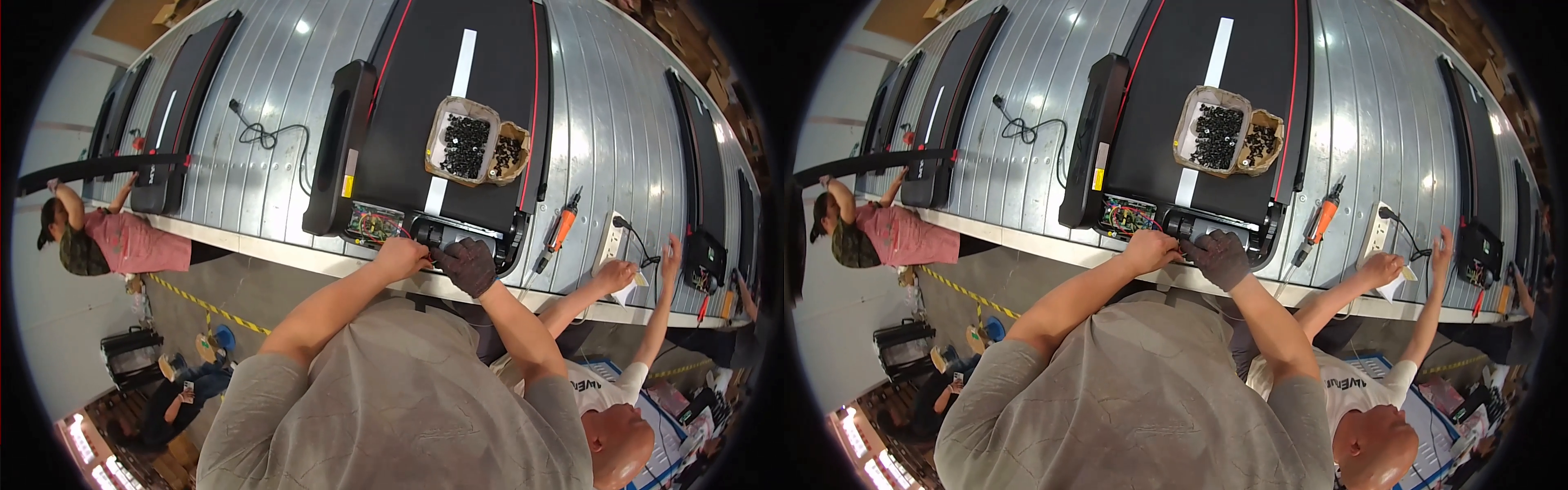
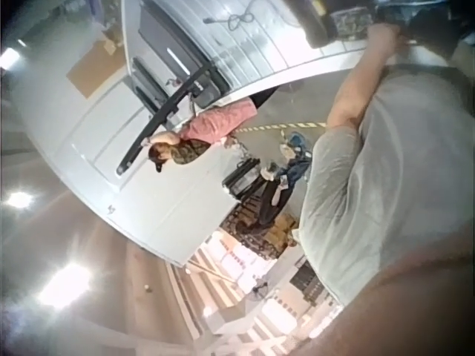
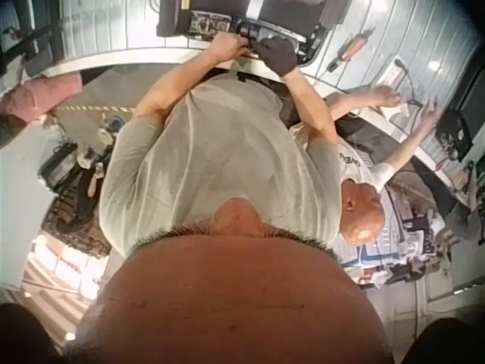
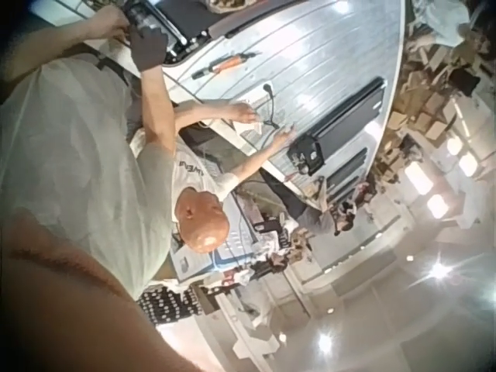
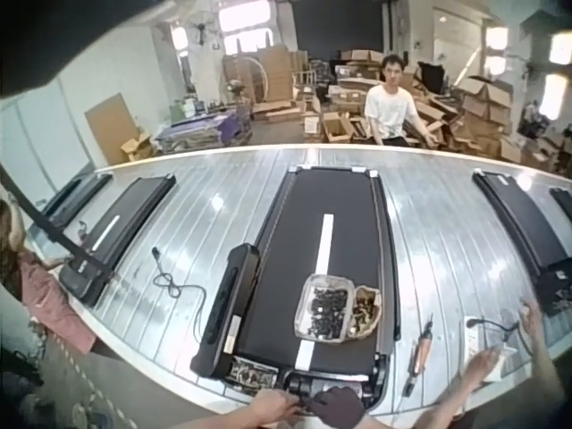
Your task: Assembling components of a treadmill on a factory production line using an electric screwdriver.
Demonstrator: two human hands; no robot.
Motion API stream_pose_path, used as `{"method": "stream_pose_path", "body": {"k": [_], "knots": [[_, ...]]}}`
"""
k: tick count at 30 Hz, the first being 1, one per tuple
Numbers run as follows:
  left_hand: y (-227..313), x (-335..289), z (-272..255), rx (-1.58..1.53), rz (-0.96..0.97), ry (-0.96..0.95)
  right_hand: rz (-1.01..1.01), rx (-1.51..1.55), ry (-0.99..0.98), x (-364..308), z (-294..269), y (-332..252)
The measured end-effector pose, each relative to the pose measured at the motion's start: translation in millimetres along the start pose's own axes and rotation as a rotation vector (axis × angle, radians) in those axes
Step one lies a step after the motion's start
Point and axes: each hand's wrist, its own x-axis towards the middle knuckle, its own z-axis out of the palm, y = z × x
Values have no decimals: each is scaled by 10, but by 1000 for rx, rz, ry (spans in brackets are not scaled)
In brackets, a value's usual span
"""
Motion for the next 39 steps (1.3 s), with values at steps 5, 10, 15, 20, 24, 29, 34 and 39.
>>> {"method": "stream_pose_path", "body": {"k": [5,10,15,20,24,29,34,39], "knots": [[44,196,-117,187,-96,-202,53,138,-6,37,-32,-22],[83,336,-241,179,-200,-350,48,134,-13,97,-116,-17],[156,463,-328,219,-193,-436,52,211,-26,135,-103,17],[30,479,-304,203,-96,-424,33,253,118,216,-45,12],[-98,278,-195,167,-16,-313,19,319,153,360,-88,-94],[-289,-318,-494,-59,159,-294,107,257,67,315,-56,-214],[-1311,-1218,-279,-828,-311,-263,239,171,2,353,-56,-404],[-1776,-1576,-587,-1517,-825,-194,428,-10,-3,917,-95,-1060]]}}
